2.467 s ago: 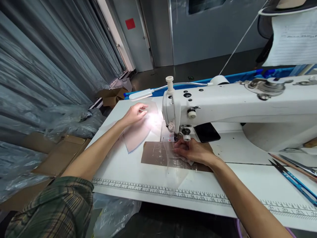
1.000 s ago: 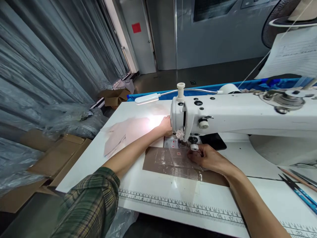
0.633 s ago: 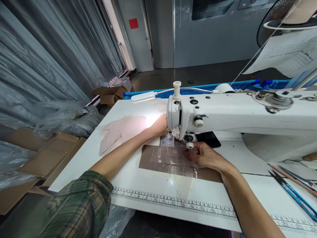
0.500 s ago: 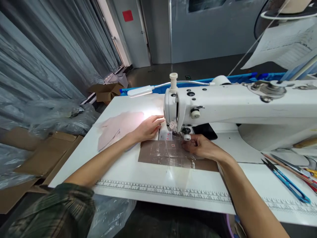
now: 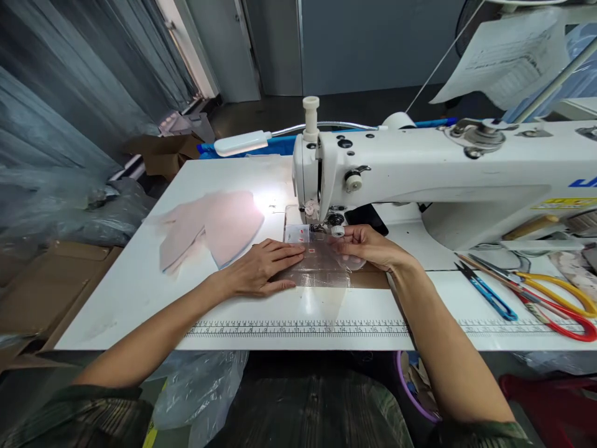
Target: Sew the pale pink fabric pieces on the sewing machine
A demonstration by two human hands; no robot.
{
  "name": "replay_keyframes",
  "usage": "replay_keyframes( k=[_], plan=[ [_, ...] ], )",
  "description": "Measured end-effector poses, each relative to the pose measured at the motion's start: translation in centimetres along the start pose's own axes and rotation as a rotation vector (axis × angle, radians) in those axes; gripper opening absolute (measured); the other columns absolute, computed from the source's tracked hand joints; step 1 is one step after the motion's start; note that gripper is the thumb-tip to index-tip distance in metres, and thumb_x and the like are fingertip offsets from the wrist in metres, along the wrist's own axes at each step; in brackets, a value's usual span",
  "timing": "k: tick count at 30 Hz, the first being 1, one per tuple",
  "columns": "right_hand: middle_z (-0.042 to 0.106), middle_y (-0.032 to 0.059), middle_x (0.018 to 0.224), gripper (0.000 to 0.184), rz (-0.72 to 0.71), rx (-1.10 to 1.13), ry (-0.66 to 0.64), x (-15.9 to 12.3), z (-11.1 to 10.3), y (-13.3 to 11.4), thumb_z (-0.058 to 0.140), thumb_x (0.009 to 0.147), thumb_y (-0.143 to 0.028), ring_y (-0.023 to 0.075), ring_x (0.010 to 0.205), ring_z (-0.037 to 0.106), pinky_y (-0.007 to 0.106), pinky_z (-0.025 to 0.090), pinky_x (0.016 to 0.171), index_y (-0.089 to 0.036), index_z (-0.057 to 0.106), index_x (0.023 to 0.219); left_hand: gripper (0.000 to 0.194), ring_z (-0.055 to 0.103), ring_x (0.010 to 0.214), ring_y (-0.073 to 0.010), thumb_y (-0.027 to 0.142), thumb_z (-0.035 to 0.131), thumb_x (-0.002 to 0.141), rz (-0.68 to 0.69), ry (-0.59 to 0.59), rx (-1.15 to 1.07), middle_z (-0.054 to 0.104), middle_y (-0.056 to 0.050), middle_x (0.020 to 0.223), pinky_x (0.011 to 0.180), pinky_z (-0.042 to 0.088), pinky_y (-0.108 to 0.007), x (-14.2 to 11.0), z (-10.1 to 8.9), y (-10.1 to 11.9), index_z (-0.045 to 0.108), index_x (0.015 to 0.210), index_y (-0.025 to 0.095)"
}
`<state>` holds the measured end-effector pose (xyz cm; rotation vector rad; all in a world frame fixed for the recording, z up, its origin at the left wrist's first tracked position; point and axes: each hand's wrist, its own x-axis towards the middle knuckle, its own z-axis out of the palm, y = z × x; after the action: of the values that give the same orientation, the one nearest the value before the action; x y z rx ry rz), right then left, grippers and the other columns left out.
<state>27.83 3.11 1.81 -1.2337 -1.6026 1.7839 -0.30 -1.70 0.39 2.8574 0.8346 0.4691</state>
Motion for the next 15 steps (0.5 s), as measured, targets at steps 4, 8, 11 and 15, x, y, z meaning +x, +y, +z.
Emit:
replay_keyframes(
  k=[4, 8, 11, 15],
  plan=[
    [0.058, -0.0008, 0.060, 0.039, -0.018, 0.086, -0.053, 0.1, 1.2, 0.3, 0.084, 0.067, -0.044, 0.0073, 0.050, 0.047, 0.018, 0.036, 0.044, -0.014, 0.067, 0.086, 0.045, 0.061, 0.110, -0.0287, 0.048, 0.047, 0.096, -0.167, 0.092, -0.189, 0.063, -0.018, 0.125, 0.090, 0.051, -0.048, -0.3, -1.0, 0.6, 0.059, 0.122, 0.013],
    [0.070, 0.0048, 0.089, 0.045, -0.032, 0.274, -0.309, 0.3, 3.9, 0.0, 0.081, 0.074, -0.040, 0.0124, 0.077, 0.066, 0.021, 0.053, 0.065, -0.017, 0.066, 0.109, 0.055, 0.066, 0.072, -0.0171, 0.062, 0.034, 0.096, -0.555, 0.030, -0.729, 0.067, -0.008, 0.090, 0.060, 0.053, -0.030, -0.6, -2.7, 1.2, 0.059, 0.111, 0.015],
    [0.065, 0.0107, 0.120, 0.051, -0.102, 0.298, -0.400, 0.5, 5.0, -0.2, 0.074, 0.082, -0.045, 0.0202, 0.109, 0.064, 0.033, 0.055, 0.090, -0.020, 0.061, 0.124, 0.061, 0.066, 0.068, -0.0164, 0.067, 0.044, 0.090, -0.742, -0.084, -0.976, 0.066, -0.007, 0.089, 0.057, 0.053, -0.028, -0.8, -3.1, 1.1, 0.052, 0.120, 0.015],
    [0.068, 0.0094, 0.110, 0.037, -0.258, -0.079, 0.026, 0.8, 4.5, 0.6, 0.060, 0.092, -0.043, 0.0212, 0.102, 0.066, 0.036, 0.054, 0.091, -0.019, 0.063, 0.121, 0.060, 0.065, 0.066, -0.0143, 0.044, 0.071, 0.081, -0.835, -0.063, -0.986, 0.066, -0.005, 0.087, 0.059, 0.054, -0.027, -1.1, -2.5, 0.7, 0.047, 0.128, 0.014]
  ],
)
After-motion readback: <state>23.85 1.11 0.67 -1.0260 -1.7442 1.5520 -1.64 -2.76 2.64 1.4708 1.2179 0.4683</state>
